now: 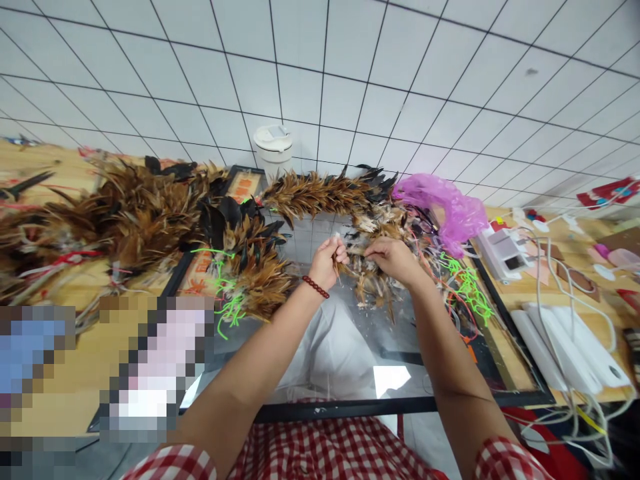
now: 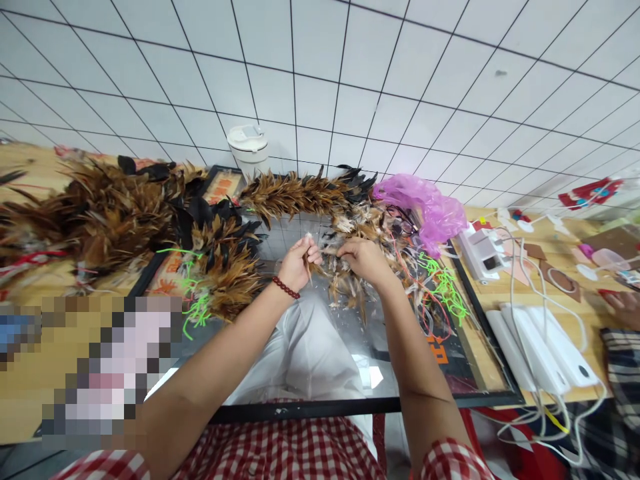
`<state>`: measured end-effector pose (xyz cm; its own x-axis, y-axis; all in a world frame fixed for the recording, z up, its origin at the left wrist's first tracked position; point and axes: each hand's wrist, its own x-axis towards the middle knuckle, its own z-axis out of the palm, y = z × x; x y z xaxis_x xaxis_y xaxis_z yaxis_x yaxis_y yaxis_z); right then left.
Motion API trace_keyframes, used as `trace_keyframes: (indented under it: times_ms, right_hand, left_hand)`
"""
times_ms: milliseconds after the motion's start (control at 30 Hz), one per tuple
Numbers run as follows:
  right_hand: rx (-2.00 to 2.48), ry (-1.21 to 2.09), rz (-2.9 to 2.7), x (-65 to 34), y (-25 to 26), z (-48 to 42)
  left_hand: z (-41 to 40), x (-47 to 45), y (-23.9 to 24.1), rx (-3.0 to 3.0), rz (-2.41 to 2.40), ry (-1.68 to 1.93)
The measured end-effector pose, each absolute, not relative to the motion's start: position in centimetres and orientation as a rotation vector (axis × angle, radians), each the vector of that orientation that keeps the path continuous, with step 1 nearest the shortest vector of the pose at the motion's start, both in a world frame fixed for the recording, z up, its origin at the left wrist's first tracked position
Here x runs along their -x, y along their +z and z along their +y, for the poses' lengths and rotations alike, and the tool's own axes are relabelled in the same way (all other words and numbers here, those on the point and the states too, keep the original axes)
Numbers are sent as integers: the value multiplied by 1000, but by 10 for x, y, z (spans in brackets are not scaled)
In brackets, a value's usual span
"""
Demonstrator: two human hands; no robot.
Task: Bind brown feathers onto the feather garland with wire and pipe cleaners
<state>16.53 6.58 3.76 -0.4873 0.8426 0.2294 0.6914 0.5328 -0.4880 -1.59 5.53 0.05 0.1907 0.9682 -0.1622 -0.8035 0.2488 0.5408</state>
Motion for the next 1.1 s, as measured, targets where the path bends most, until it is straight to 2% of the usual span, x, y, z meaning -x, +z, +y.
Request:
trace_keyframes:
  times_ms: [200, 333, 467, 700, 867, 1100]
  right_hand:
    - [1020, 586, -2590, -145, 40, 54]
    - [1029, 701, -2667, -145, 40, 54]
    - [1152, 779, -2329, -154, 39, 60]
    - [1111, 1343, -1514, -154, 41, 63]
    - [1089, 1398, -1225, -136, 40, 60]
    - [1128, 1461, -1160, -120, 30, 58]
  left_hand:
    - [56, 17, 4, -331, 551, 1270]
    - [56, 16, 3, -338, 560, 1263]
    - [55, 14, 1, -394, 563, 1283]
    - [55, 12, -3, -467, 574, 1299]
    - [56, 8, -8, -527, 642, 1333]
    - [55, 1, -8, -526, 715, 1352]
